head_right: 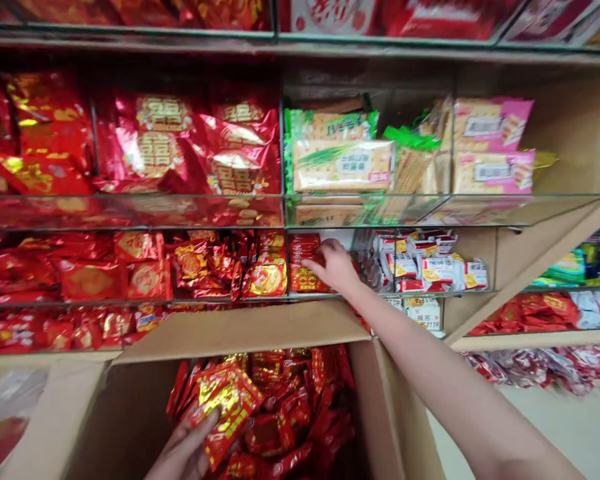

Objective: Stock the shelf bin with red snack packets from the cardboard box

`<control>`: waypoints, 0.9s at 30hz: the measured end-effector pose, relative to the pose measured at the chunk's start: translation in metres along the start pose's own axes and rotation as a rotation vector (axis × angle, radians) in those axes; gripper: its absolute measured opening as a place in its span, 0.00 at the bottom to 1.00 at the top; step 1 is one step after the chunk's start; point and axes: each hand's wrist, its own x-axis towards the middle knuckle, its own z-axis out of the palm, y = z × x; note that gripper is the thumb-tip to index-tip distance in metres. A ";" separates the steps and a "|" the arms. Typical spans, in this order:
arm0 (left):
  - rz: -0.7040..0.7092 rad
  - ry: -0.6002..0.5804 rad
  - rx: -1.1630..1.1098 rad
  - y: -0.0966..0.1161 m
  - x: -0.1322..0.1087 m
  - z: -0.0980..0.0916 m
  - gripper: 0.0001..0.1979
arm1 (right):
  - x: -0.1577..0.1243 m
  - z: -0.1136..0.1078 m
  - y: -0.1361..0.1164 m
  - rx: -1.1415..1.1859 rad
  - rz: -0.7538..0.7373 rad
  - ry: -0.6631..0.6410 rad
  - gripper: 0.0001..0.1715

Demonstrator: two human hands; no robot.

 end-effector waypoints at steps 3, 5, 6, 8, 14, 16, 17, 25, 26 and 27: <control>0.041 -0.061 0.001 0.004 -0.006 0.004 0.25 | -0.022 -0.027 -0.024 0.170 -0.081 0.204 0.11; 0.054 -0.153 0.017 0.006 -0.008 0.003 0.17 | -0.056 -0.046 -0.055 0.279 -0.169 0.222 0.05; 0.063 -0.191 0.031 0.007 -0.009 0.004 0.15 | -0.077 -0.052 -0.072 0.337 -0.244 0.148 0.04; 0.081 -0.246 0.053 0.008 -0.012 0.005 0.14 | -0.120 -0.051 -0.105 0.392 -0.328 -0.196 0.05; 0.087 -0.379 0.131 0.002 -0.015 0.010 0.21 | -0.175 0.001 -0.142 0.578 0.284 -0.712 0.37; 0.093 -0.342 0.136 0.001 -0.015 0.010 0.23 | -0.173 0.005 -0.141 0.656 0.342 -0.735 0.27; 0.097 -0.306 0.131 0.001 -0.015 0.010 0.23 | -0.171 0.004 -0.140 0.674 0.342 -0.741 0.21; 0.048 0.064 0.083 0.019 -0.008 0.011 0.28 | -0.152 -0.046 -0.131 0.726 0.235 -0.488 0.10; 0.060 0.134 0.071 0.020 -0.007 0.011 0.32 | -0.143 -0.053 -0.122 0.780 0.244 -0.344 0.12; 0.070 0.181 0.058 0.020 -0.005 0.011 0.35 | -0.132 -0.060 -0.110 0.814 0.264 -0.178 0.15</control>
